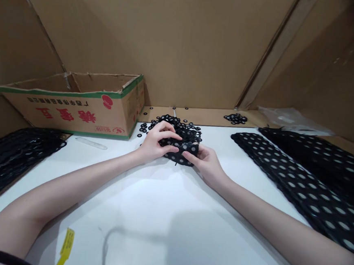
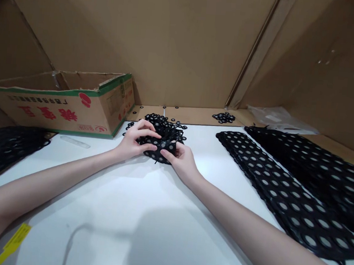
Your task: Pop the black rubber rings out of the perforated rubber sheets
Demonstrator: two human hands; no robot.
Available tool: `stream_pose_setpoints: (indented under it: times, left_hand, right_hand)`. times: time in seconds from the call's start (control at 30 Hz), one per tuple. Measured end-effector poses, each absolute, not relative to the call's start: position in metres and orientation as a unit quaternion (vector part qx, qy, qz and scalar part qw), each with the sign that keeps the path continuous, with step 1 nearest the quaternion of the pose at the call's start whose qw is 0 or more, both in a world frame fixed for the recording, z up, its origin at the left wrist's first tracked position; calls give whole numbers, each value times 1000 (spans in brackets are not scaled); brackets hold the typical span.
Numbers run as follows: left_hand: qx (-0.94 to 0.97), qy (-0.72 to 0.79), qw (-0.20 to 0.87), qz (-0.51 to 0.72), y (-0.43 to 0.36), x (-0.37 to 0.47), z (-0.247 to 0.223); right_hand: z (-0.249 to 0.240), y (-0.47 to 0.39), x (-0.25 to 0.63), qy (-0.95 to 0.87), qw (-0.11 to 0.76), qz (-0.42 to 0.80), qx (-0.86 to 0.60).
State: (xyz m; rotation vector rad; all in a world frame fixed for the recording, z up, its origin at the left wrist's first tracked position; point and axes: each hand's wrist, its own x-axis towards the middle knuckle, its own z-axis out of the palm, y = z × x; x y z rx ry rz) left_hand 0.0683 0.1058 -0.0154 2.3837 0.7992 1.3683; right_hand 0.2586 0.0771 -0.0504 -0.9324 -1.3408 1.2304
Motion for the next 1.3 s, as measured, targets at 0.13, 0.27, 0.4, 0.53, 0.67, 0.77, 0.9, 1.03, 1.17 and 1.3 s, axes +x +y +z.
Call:
stream_pose_setpoints:
  times: [0.13, 0.27, 0.4, 0.53, 0.67, 0.77, 0.9, 1.03, 1.17, 1.3]
  left_hand:
    - [818, 293, 205, 451, 106, 68, -9]
    - [717, 362, 350, 483, 111, 69, -9]
    - [587, 391, 468, 533, 119, 70, -11]
    - [527, 376, 499, 576, 121, 70, -6]
    - [532, 371, 495, 578, 123, 72, -2]
    - [508, 369, 485, 609, 132, 69, -2]
    - [488, 384, 412, 667, 148, 59, -6]
    - [621, 423, 294, 591, 150, 50, -17]
    - [687, 446, 224, 528, 142, 49, -27]
    - [719, 417, 184, 525, 130, 51, -23]
  right_hand:
    - [-50, 77, 258, -586, 515, 492, -386]
    - [-46, 77, 255, -604, 505, 478, -390]
    - [-45, 77, 253, -598, 507, 482, -390]
    - [-45, 76, 252, -588, 514, 492, -385]
    - [-45, 75, 252, -581, 515, 498, -386]
    - [-45, 74, 252, -568, 516, 513, -385]
    - [-46, 73, 253, -549, 507, 522, -410]
    - [-45, 73, 254, -541, 515, 535, -394]
    - [-45, 73, 255, -527, 520, 543, -396]
    - [-45, 73, 256, -524, 520, 544, -399]
